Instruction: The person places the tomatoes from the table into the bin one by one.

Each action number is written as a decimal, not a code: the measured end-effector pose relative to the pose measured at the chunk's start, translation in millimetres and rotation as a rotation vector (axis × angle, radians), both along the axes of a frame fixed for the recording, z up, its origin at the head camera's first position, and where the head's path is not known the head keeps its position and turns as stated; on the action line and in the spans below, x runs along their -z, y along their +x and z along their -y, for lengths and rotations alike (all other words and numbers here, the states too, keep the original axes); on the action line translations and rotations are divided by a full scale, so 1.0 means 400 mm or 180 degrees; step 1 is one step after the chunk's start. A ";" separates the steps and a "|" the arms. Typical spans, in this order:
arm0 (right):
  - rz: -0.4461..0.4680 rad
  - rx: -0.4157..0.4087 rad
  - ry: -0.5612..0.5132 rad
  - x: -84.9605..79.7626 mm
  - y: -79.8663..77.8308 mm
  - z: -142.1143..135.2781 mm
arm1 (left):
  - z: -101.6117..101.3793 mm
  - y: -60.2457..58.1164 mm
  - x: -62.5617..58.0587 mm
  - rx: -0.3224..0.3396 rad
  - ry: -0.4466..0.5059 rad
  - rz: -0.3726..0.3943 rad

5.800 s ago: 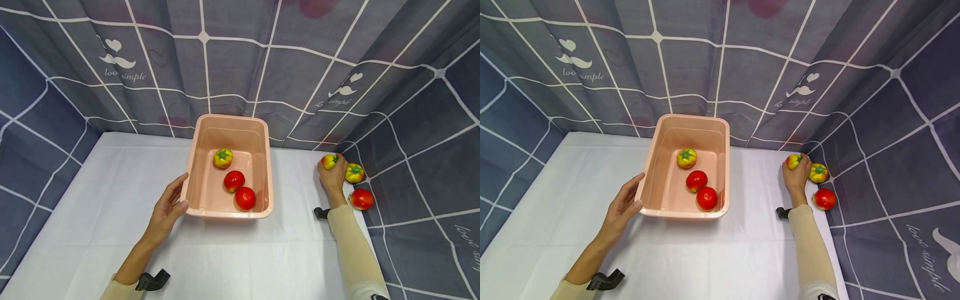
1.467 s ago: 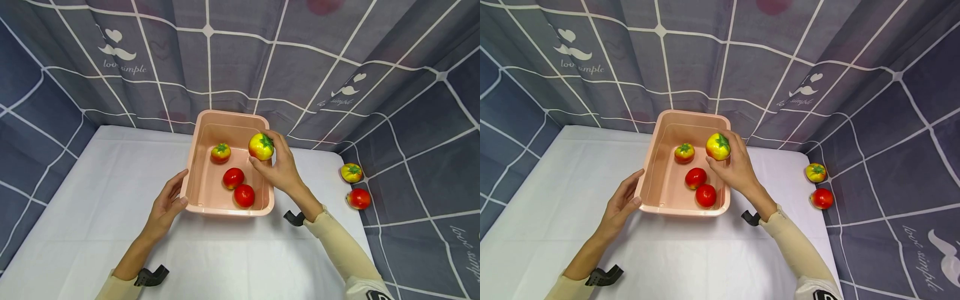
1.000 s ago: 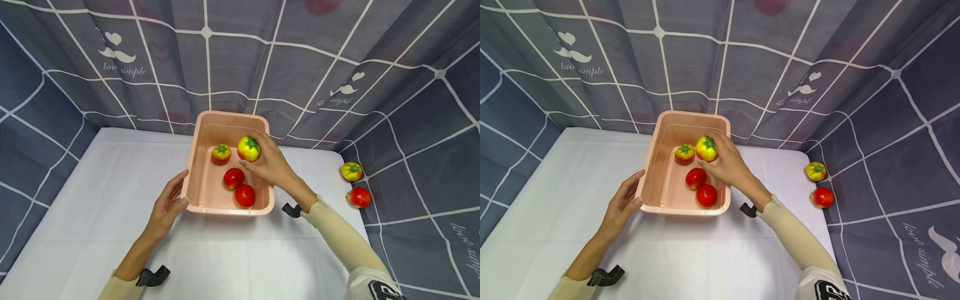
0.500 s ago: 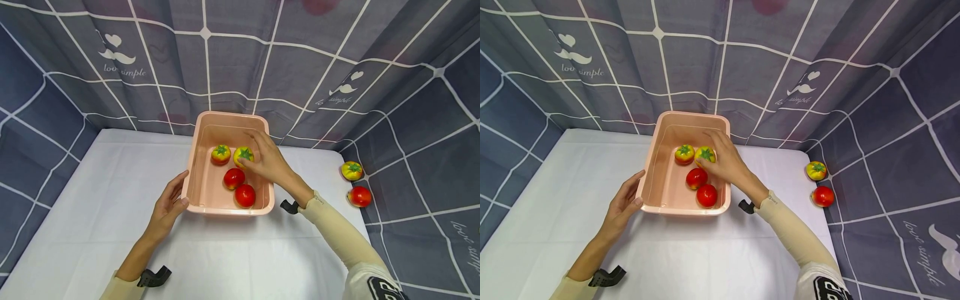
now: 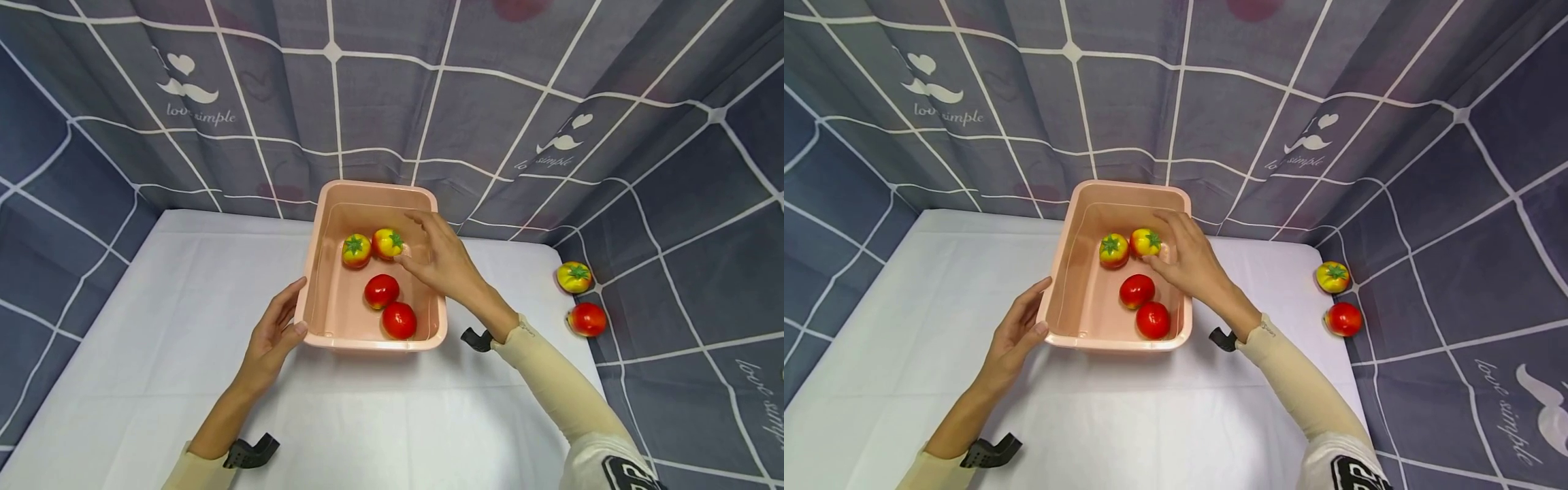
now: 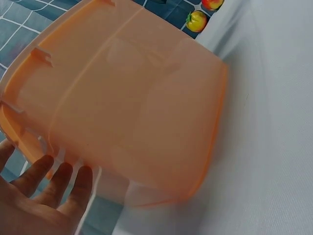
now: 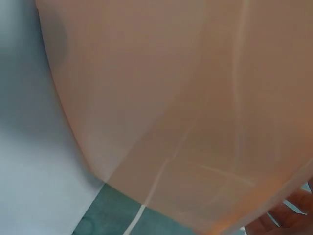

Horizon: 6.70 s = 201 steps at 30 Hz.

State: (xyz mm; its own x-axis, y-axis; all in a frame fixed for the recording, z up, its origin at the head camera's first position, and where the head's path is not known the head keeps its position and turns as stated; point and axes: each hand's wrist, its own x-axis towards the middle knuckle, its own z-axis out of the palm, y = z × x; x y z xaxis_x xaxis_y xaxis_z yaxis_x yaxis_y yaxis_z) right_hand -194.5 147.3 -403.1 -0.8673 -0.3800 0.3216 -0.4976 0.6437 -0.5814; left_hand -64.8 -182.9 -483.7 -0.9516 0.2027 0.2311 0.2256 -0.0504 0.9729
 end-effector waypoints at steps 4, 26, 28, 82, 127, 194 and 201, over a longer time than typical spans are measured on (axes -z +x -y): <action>-0.0098 0.0081 -0.0115 0.001 0.002 -0.023 | 0.001 -0.002 0.003 0.0001 0.0007 0.0004; -0.0504 0.0970 -0.0765 0.091 0.011 -0.258 | -0.002 0.001 -0.005 0.0005 -0.0014 -0.0034; -0.0517 0.1106 -0.0773 0.108 0.008 -0.285 | -0.001 0.001 -0.003 0.0008 -0.0017 -0.0032; 0.1077 0.3165 0.0632 0.273 0.012 -0.679 | -0.001 0.006 -0.002 -0.0013 -0.0036 -0.0017; 0.0267 0.2247 0.0004 0.221 0.051 -0.426 | 0.001 0.002 0.001 -0.0007 -0.0035 -0.0024; -0.0466 0.1111 -0.0744 0.004 0.096 -0.127 | 0.001 0.001 0.011 -0.0015 0.0053 -0.0088; -0.0408 0.0902 -0.0641 -0.016 0.092 -0.090 | 0.001 -0.001 0.012 -0.0026 0.0046 -0.0077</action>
State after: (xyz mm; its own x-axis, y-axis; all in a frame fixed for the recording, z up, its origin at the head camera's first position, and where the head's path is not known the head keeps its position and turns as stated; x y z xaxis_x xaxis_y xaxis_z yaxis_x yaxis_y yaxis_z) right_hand -157.6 183.4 -396.6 -0.8769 -0.0486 0.4783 -0.3929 0.6455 -0.6549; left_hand -65.1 -183.3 -488.3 -0.9472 0.1916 0.2570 0.2496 -0.0624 0.9663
